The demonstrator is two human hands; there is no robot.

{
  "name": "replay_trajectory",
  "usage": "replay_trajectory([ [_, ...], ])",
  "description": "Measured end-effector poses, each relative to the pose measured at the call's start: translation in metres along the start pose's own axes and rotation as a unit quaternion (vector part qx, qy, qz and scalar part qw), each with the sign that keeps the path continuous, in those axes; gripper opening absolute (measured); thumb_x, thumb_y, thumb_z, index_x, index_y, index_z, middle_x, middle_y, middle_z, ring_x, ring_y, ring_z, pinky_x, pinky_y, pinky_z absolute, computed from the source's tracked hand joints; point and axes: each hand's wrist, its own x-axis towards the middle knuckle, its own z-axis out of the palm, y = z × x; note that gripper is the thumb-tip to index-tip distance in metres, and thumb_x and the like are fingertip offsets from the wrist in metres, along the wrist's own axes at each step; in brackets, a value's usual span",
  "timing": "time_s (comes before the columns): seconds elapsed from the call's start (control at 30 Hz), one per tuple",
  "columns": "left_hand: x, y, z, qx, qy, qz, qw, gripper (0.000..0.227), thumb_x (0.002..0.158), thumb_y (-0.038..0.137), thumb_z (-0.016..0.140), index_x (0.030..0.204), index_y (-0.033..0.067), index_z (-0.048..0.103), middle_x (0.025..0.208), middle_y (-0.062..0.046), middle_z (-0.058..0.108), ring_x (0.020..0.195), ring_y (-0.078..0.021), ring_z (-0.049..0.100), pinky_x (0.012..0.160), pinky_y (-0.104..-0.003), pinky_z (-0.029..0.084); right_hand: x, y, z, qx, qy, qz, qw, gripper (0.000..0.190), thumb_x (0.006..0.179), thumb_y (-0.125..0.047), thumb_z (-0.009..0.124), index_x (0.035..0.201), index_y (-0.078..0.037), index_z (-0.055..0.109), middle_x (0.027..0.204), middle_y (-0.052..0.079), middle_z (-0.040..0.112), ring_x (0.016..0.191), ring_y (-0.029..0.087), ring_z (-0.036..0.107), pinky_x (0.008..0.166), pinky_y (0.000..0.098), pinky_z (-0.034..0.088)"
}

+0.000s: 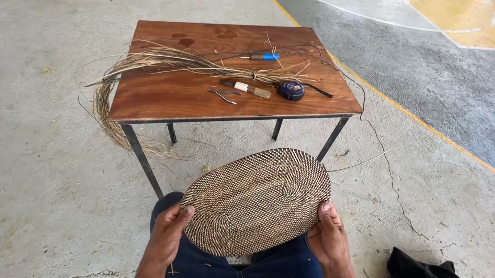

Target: The recorder is weaving a flat oval basket-like object using long fibers, measuring it with a tape measure, and refining the edges with pliers.

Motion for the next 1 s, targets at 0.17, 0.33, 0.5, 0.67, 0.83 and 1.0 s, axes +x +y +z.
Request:
replay_trajectory([
  [0.17, 0.006, 0.055, 0.031, 0.148, 0.046, -0.003, 0.988, 0.052, 0.09, 0.034, 0.071, 0.132, 0.0038, 0.062, 0.12, -0.012, 0.073, 0.111, -0.0184, 0.066, 0.095, -0.037, 0.052, 0.0, -0.006, 0.001, -0.033, -0.035, -0.046, 0.998, 0.023, 0.107, -0.022, 0.055, 0.116, -0.004, 0.065, 0.121, 0.009, 0.072, 0.111, 0.019, 0.067, 0.099, 0.0377, 0.052],
  [0.33, 0.024, 0.101, 0.084, 0.337, 0.004, 0.097, 0.936, 0.055, 0.09, 0.046, 0.066, 0.131, 0.0096, 0.067, 0.13, -0.015, 0.072, 0.119, -0.0231, 0.068, 0.096, -0.04, 0.057, 0.002, -0.019, 0.007, -0.123, -0.053, -0.078, 0.988, 0.025, 0.103, -0.02, 0.056, 0.119, -0.002, 0.066, 0.118, 0.009, 0.073, 0.109, 0.019, 0.066, 0.099, 0.0374, 0.051],
  [0.5, 0.043, 0.107, 0.133, 0.393, -0.206, 0.061, 0.894, 0.056, 0.096, 0.055, 0.053, 0.121, 0.0083, 0.071, 0.096, -0.012, 0.065, 0.071, -0.0174, 0.056, 0.058, -0.034, 0.051, 0.007, -0.016, -0.009, -0.255, -0.071, -0.077, 0.961, 0.027, 0.106, -0.02, 0.061, 0.116, 0.002, 0.072, 0.104, 0.008, 0.074, 0.094, 0.017, 0.062, 0.086, 0.0345, 0.049],
  [0.67, 0.053, 0.072, 0.116, 0.404, -0.19, 0.044, 0.894, 0.057, 0.1, 0.055, 0.054, 0.096, 0.0023, 0.076, 0.058, -0.005, 0.054, 0.042, -0.0076, 0.036, 0.04, -0.029, 0.034, 0.012, -0.02, 0.003, -0.217, -0.108, -0.058, 0.969, 0.026, 0.102, -0.022, 0.062, 0.115, 0.0, 0.071, 0.106, 0.007, 0.075, 0.099, 0.017, 0.065, 0.092, 0.0352, 0.051],
  [0.83, 0.048, 0.091, 0.124, 0.397, -0.161, 0.007, 0.904, 0.048, 0.096, 0.052, 0.059, 0.102, 0.0056, 0.069, 0.057, -0.006, 0.058, 0.04, -0.0072, 0.036, 0.04, -0.031, 0.037, 0.02, -0.015, -0.001, -0.194, -0.124, -0.046, 0.972, 0.027, 0.102, -0.021, 0.063, 0.117, 0.0, 0.07, 0.11, 0.007, 0.075, 0.104, 0.017, 0.066, 0.095, 0.0359, 0.05],
  [1.0, 0.048, 0.085, 0.116, 0.356, -0.186, 0.018, 0.916, 0.041, 0.092, 0.044, 0.067, 0.099, 0.0052, 0.077, 0.068, -0.006, 0.073, 0.049, -0.0091, 0.059, 0.058, -0.034, 0.059, 0.018, -0.016, -0.002, -0.169, -0.113, -0.03, 0.979, 0.027, 0.102, -0.021, 0.063, 0.117, 0.0, 0.071, 0.111, 0.008, 0.076, 0.104, 0.018, 0.067, 0.095, 0.0367, 0.051],
])
